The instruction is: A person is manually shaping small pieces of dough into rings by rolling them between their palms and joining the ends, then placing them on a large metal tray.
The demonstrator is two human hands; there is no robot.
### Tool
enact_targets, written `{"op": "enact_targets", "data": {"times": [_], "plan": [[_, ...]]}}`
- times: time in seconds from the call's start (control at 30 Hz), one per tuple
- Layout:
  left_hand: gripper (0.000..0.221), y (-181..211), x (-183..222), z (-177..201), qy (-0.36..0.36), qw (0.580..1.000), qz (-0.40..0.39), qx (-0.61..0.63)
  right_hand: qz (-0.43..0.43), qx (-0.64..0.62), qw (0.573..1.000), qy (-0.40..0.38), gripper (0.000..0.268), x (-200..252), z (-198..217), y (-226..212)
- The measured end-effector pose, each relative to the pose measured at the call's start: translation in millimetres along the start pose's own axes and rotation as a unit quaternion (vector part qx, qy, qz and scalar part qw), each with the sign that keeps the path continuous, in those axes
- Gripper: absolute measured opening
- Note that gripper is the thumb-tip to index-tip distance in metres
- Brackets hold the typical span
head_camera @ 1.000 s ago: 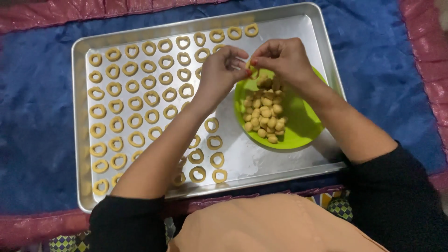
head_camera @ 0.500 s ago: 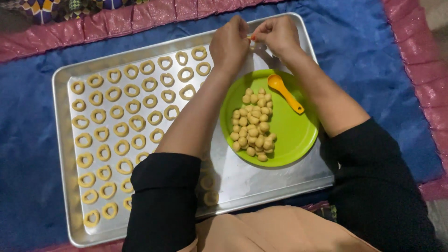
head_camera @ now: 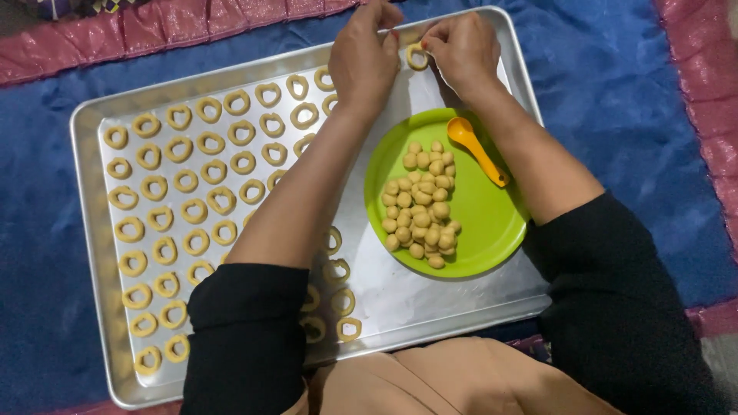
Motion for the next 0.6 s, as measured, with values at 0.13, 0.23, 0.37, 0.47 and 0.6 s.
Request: {"op": "enact_targets", "data": {"times": [0.13, 0.23, 0.37, 0.47, 0.6], "plan": [[0.023, 10.5, 8.0, 42.1, -0.014, 1.000, -0.002, 0.025, -0.003, 0.007, 1.000, -0.002, 0.005, 1.8, -0.7, -7.5], [0.019, 18.4, 23.4, 79.9, -0.023, 0.995, 0.001, 0.102, 0.000, -0.005, 1.000, 0.007, 0.007, 3.7, 2.8, -14.7], [0.013, 21.9, 52.6, 123.5, -0.071, 0.977, 0.054, 0.195, 0.053, 0.041, 0.998, 0.011, 0.008, 4.8, 1.2, -20.1], [0.014, 28.1, 77.2, 155.8, -0.091, 0.964, 0.118, 0.222, 0.125, 0.110, 0.986, 0.031, 0.009, 7.4, 6.2, -31.6], [0.013, 29.7, 105.4, 183.9, -0.076, 0.939, 0.189, 0.276, 0.167, 0.175, 0.970, 0.018, 0.013, 9.9, 7.0, -39.2]]}}
Point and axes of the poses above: each hand's wrist, its own x-axis away from the middle knuckle, its own z-axis out of the back of the hand, y = z × x, the point moved 6 cm from there along -x, towards the middle knuckle, and after that the axes turned 1 degree about -y, right-handed, at the moved point
